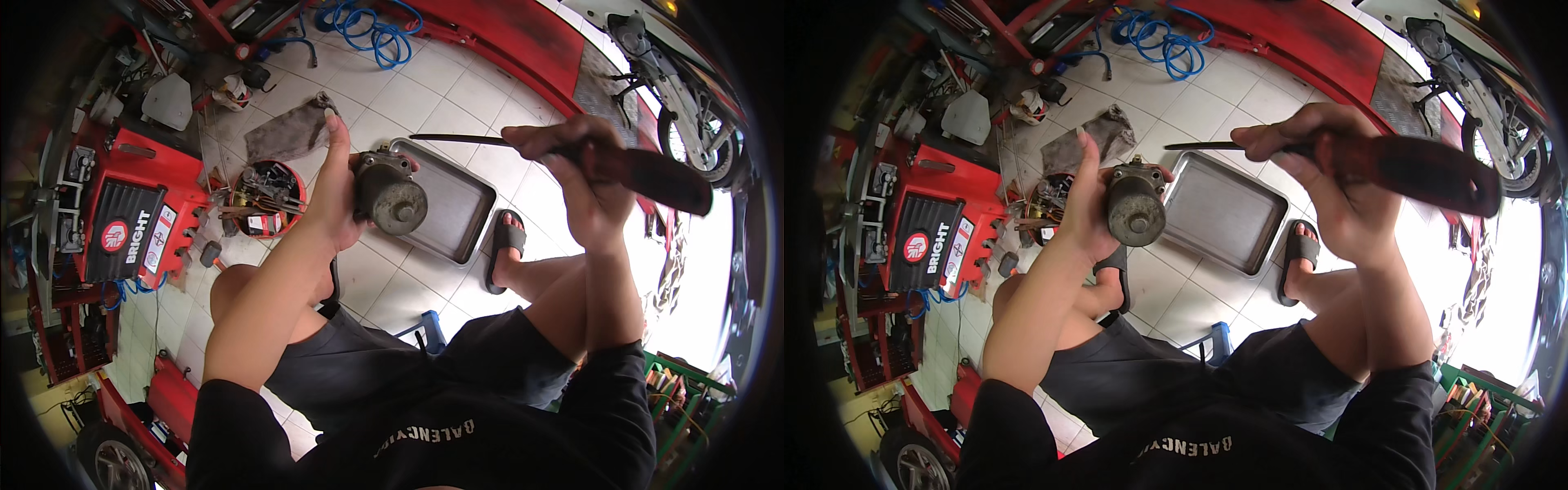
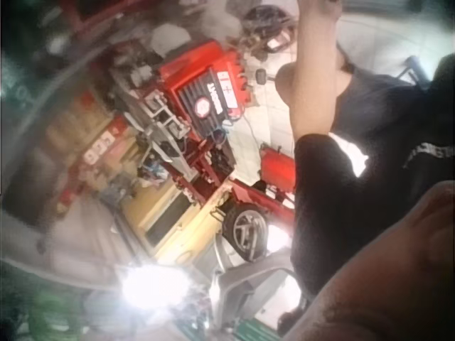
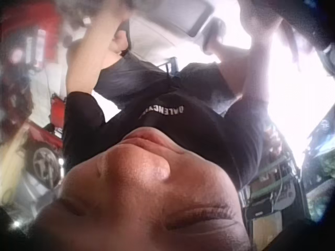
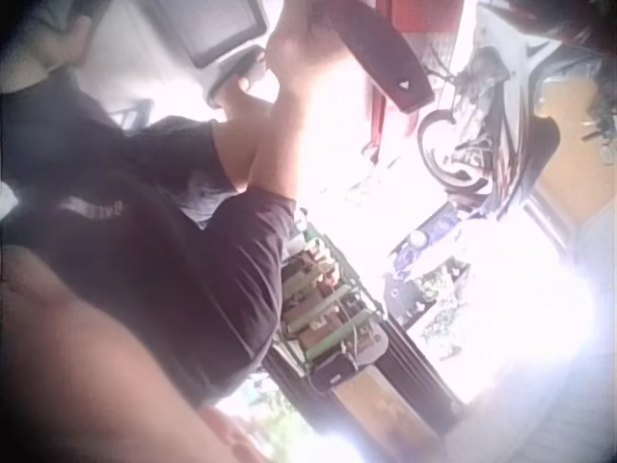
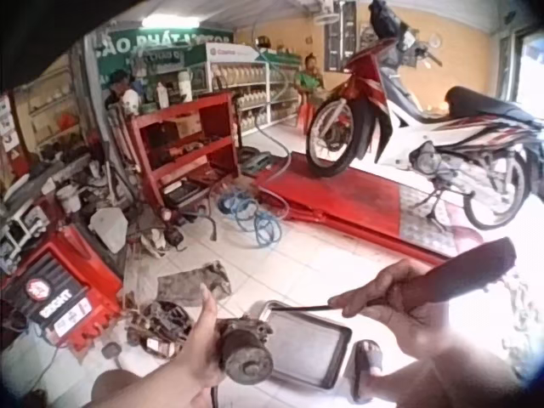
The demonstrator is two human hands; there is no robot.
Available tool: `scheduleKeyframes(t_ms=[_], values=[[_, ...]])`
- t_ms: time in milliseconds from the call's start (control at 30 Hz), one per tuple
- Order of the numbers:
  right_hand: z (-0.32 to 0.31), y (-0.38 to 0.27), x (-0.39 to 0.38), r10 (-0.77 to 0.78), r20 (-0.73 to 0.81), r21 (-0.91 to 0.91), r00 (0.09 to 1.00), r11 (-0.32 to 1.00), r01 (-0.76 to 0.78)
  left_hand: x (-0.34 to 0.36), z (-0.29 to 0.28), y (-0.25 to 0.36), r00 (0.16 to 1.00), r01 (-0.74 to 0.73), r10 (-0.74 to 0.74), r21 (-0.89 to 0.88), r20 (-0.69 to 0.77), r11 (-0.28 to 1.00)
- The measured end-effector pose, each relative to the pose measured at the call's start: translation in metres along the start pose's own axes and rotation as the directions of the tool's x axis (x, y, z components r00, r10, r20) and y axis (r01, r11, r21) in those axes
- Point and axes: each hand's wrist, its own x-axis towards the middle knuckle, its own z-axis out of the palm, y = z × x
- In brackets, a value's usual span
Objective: The person sits on a low stool in a workshop and uses a screwdriver to pry and remove components from a cylindrical mechanical part held in their hands. They place the removed pieces into a metal tray on the floor and continue to disassemble the part using the tool.
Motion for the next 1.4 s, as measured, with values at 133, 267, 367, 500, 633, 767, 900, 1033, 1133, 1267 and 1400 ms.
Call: scheduleKeyframes(t_ms=[133,267,367,500,633,767,900,1033,1133,1267,1400], values=[[0.013,-0.017,-0.01,-0.038,-0.022,0.061,0.999,0.997,0.039,0.006,0.0,-0.007,0.998,0.022,-0.014,0.13,-0.065,0.991],[0.011,-0.024,-0.013,-0.078,0.066,0.082,0.995,0.994,0.073,0.008,0.002,-0.012,0.997,0.016,-0.01,0.089,-0.072,0.996],[0.009,-0.02,-0.013,-0.099,0.111,0.152,0.989,0.985,0.081,0.016,-0.004,-0.016,1.0,0.025,-0.024,0.084,-0.015,0.996],[0.019,-0.017,-0.015,-0.101,0.088,0.099,0.991,0.991,0.092,0.02,-0.005,-0.018,0.999,0.042,-0.041,0.099,-0.008,0.994],[0.019,-0.015,-0.015,-0.125,0.138,-0.079,0.983,0.987,0.136,0.021,-0.001,-0.02,0.997,0.068,-0.064,0.105,-0.041,0.992],[0.013,-0.016,-0.016,-0.12,0.191,-0.087,0.974,0.986,0.139,0.025,-0.005,-0.022,0.996,0.088,-0.086,0.095,-0.029,0.992],[0.018,-0.015,-0.018,-0.104,0.133,-0.123,0.986,0.985,0.12,0.024,-0.003,-0.022,0.997,0.07,-0.062,0.184,-0.05,0.98],[0.022,-0.022,-0.02,-0.055,0.089,-0.291,0.994,0.953,0.079,0.026,-0.001,-0.029,0.997,0.004,0.02,0.327,-0.072,0.945],[0.02,-0.031,-0.015,-0.03,0.124,-0.476,0.992,0.875,0.086,0.023,0.006,-0.035,0.991,0.024,0.027,0.369,-0.133,0.929],[0.021,-0.02,-0.021,0.052,0.101,-0.408,0.993,0.913,-0.007,0.027,0.004,-0.041,0.988,0.086,-0.035,0.354,-0.149,0.931],[0.049,-0.024,-0.016,0.232,-0.012,0.002,0.973,0.973,-0.232,0.028,-0.006,-0.045,0.992,0.126,-0.124,0.224,-0.024,0.966]])
